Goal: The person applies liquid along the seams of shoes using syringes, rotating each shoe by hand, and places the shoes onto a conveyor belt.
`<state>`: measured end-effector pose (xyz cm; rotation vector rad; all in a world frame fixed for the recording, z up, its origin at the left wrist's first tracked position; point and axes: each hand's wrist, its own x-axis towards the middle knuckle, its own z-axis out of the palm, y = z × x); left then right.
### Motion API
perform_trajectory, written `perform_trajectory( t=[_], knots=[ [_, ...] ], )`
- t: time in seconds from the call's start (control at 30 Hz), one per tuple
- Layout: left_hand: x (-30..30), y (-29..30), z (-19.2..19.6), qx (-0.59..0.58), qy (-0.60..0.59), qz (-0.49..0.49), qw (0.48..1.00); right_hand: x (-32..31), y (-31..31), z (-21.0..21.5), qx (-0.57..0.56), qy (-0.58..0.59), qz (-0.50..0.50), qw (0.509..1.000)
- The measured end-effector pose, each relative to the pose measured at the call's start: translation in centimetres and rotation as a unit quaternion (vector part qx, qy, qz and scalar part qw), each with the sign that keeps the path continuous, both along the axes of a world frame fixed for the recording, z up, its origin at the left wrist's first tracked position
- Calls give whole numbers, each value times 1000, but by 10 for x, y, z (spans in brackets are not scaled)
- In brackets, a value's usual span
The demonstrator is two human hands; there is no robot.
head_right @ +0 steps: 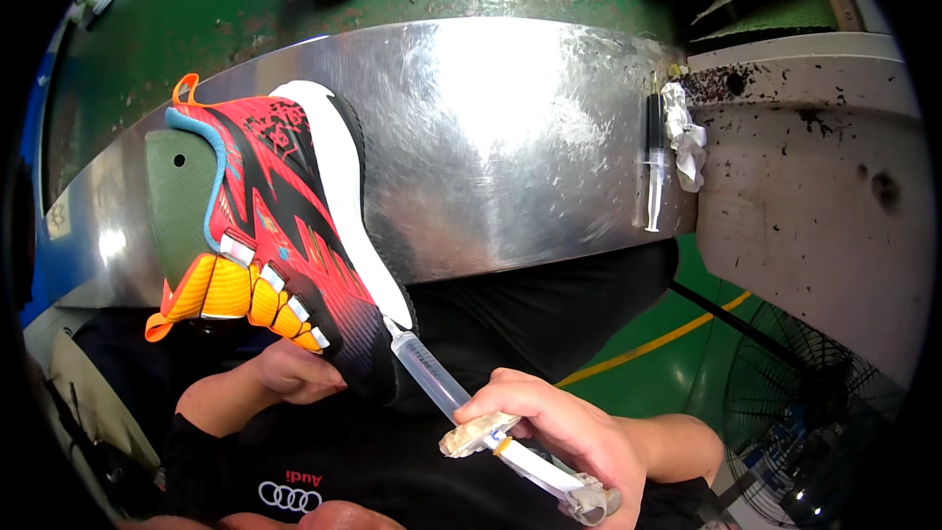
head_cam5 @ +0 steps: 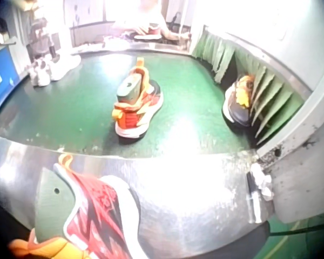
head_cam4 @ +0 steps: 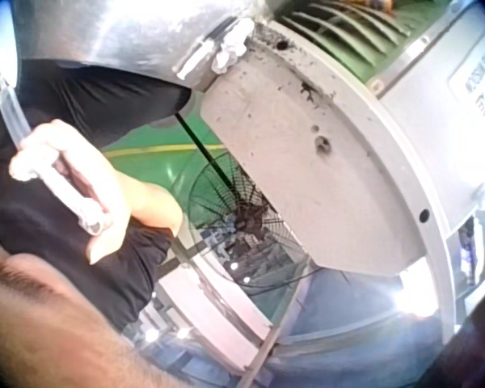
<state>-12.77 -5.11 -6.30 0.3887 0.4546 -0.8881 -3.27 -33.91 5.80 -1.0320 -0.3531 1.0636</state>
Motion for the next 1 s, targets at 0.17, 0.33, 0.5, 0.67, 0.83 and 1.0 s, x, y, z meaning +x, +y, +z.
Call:
perform_trajectory(
  t=[0.17, 0.33, 0.5, 0.67, 0.83, 1.0],
  knots=[
    [0, -1, -5, 75, -82, -67, 992, 2, 4, 0, 12, -9, -34, 999],
    [11, -2, 7, 41, -40, -57, 997, 17, 6, 2, 16, -83, 0, 996],
    [2, 0, 0, 29, -49, -59, 997, 22, 6, 4, 16, -92, 3, 996],
    [8, -4, 5, -12, -47, -15, 999, 25, -8, -4, 5, -152, -61, 986],
    [12, -5, 3, -76, 8, 45, 996, 34, -23, -57, -215, -308, -186, 908],
    [2, -3, 18, -17, -69, 109, 991, 49, -23, -64, -341, -510, -106, 783]
  ],
)
